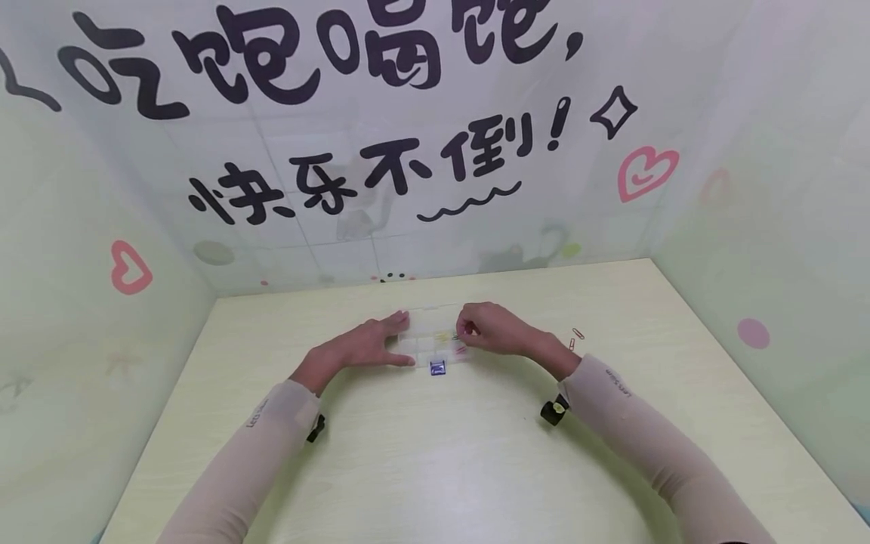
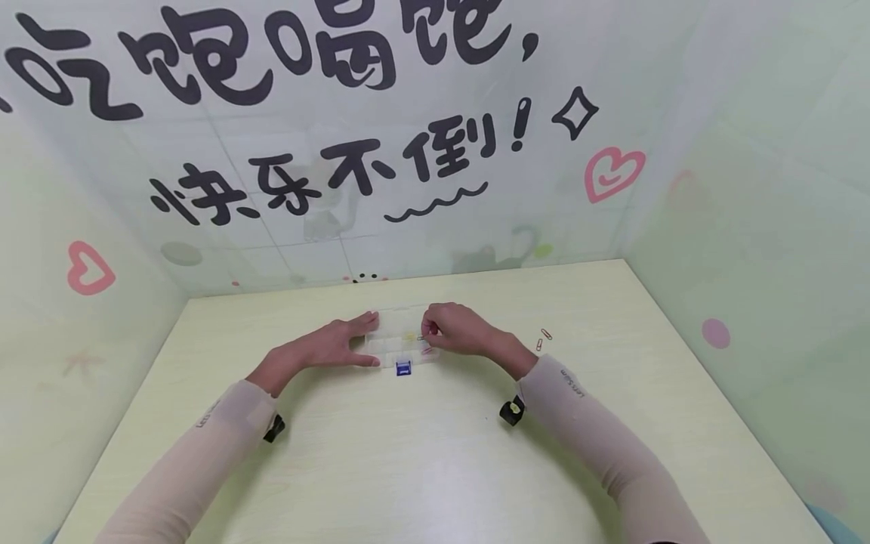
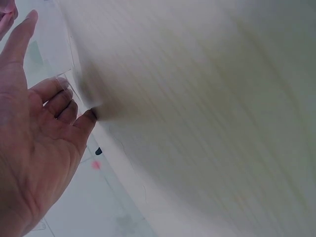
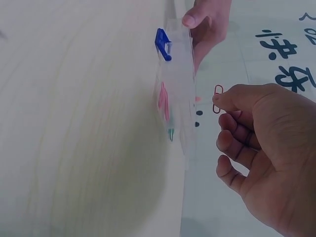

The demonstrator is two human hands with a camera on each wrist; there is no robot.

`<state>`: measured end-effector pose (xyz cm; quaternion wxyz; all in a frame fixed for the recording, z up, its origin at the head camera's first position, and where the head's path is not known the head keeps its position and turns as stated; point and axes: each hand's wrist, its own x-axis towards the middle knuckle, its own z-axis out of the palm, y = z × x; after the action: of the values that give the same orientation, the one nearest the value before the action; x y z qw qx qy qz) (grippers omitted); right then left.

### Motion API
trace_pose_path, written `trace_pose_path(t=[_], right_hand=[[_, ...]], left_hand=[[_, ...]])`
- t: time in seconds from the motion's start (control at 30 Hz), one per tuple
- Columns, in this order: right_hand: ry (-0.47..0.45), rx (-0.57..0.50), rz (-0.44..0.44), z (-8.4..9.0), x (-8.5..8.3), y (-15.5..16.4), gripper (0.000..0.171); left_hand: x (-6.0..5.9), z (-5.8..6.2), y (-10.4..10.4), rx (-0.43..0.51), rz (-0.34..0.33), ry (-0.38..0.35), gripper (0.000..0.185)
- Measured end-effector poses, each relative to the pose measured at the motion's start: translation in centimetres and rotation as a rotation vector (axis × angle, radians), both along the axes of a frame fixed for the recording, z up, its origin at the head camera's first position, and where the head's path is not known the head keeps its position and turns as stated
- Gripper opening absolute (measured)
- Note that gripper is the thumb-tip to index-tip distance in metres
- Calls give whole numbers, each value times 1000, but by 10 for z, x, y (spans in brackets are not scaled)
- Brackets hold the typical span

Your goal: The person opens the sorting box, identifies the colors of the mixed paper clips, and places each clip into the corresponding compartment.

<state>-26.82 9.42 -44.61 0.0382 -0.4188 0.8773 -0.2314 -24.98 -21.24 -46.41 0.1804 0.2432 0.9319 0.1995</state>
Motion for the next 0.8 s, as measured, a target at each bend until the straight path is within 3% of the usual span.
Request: trace_pose_path(t=[0.8], right_hand=[[-36,25,-22,-9,8,-28,4]], left_hand=[[-1,0,0,15,11,-19,109]])
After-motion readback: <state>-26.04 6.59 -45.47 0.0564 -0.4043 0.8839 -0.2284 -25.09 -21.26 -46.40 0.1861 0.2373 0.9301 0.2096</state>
